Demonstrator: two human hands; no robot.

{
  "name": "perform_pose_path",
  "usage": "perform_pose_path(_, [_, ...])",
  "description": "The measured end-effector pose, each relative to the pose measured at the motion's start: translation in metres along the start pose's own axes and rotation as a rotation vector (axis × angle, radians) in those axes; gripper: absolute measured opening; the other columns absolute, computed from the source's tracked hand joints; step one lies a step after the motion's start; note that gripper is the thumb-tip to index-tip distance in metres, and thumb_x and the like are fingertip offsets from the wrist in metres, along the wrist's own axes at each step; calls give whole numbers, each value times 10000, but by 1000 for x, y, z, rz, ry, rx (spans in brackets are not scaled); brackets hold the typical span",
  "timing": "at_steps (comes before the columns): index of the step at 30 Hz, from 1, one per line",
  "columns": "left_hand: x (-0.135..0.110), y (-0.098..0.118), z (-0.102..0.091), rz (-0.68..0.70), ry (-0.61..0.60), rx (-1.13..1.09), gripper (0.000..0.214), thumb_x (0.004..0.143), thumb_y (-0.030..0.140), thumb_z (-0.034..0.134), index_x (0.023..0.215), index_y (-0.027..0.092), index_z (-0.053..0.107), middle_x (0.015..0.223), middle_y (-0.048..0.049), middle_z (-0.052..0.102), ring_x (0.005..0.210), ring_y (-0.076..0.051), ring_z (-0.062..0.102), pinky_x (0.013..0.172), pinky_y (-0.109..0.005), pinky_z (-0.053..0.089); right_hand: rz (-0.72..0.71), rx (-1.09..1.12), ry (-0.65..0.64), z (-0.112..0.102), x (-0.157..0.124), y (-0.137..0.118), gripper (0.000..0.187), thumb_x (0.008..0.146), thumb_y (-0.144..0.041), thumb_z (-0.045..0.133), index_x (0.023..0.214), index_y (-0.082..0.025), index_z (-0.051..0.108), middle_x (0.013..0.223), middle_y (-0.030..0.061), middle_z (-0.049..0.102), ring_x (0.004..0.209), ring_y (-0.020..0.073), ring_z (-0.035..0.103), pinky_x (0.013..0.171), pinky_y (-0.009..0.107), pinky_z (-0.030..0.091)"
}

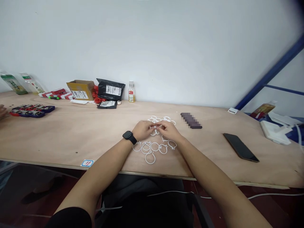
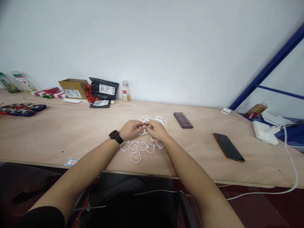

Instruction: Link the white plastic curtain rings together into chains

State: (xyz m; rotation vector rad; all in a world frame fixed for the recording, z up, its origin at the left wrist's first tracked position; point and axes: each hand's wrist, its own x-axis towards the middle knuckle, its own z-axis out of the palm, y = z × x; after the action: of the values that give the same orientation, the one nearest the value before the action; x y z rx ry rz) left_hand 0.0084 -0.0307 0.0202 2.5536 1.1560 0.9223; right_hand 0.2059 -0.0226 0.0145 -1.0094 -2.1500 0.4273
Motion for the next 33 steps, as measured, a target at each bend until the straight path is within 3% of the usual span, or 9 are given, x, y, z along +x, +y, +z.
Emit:
perform_pose_path(4, [0,-1,1,3,25,-26,206,877,273,546,983,189,702,864,-35,716,761,-149,614,718,-261,452,10,-1,-22,-1,0,2,230,824,-256,590,1009,-206,716,879,43,689,626,124,546,618,259,419])
perform_pose_path(9, [0,2,-1,-11,7,-65,196,885,259,536,970,195,701,865,-27,714,771,-147,615,720,-260,457,116,96,-73,0,-1,4,198,807,-294,601,925,-183,715,685,-1,634,558,108,500,558,238,378])
perform_pose_path(15, [0,2,1,-60,38,-116,218,903,272,510,1010,193,683,892,-27,718,766,-140,623,711,-250,458,199,205,-34,-1,1,7,209,766,-352,630,827,-166,702,614,-13,592,539,110,481,523,232,364])
perform_pose_path(20, [-1,3,-1,-73,-61,-72,291,888,277,516,1137,193,641,891,-35,721,760,-149,632,712,-254,461,228,192,58,-10,4,15,215,744,-369,639,802,-171,700,621,0,612,556,126,500,531,243,383])
perform_pose_path(25, [-3,4,2,-59,-252,-45,258,839,247,539,1037,192,693,851,-24,727,735,-147,640,682,-239,460,283,238,274,-24,6,24,244,741,-376,647,840,-159,699,685,28,652,571,134,528,543,256,405])
perform_pose_path(27, [-3,4,4,-47,-293,-31,225,819,261,565,969,189,715,848,-28,728,733,-153,641,669,-243,459,298,264,302,-23,6,29,265,741,-388,654,858,-155,699,678,31,654,574,137,537,543,259,415])
perform_pose_path(29, [-2,4,4,-40,-265,-4,200,807,288,590,919,187,722,874,-38,727,757,-162,640,681,-250,460,291,282,281,-17,6,32,275,740,-395,659,866,-155,699,683,32,658,582,140,545,547,261,427])
perform_pose_path(33, [-1,5,2,-85,-70,-1,259,845,348,582,1001,176,697,928,-52,719,804,-169,633,723,-267,464,235,323,188,3,5,29,271,748,-394,653,883,-164,697,762,42,685,633,145,571,583,268,462])
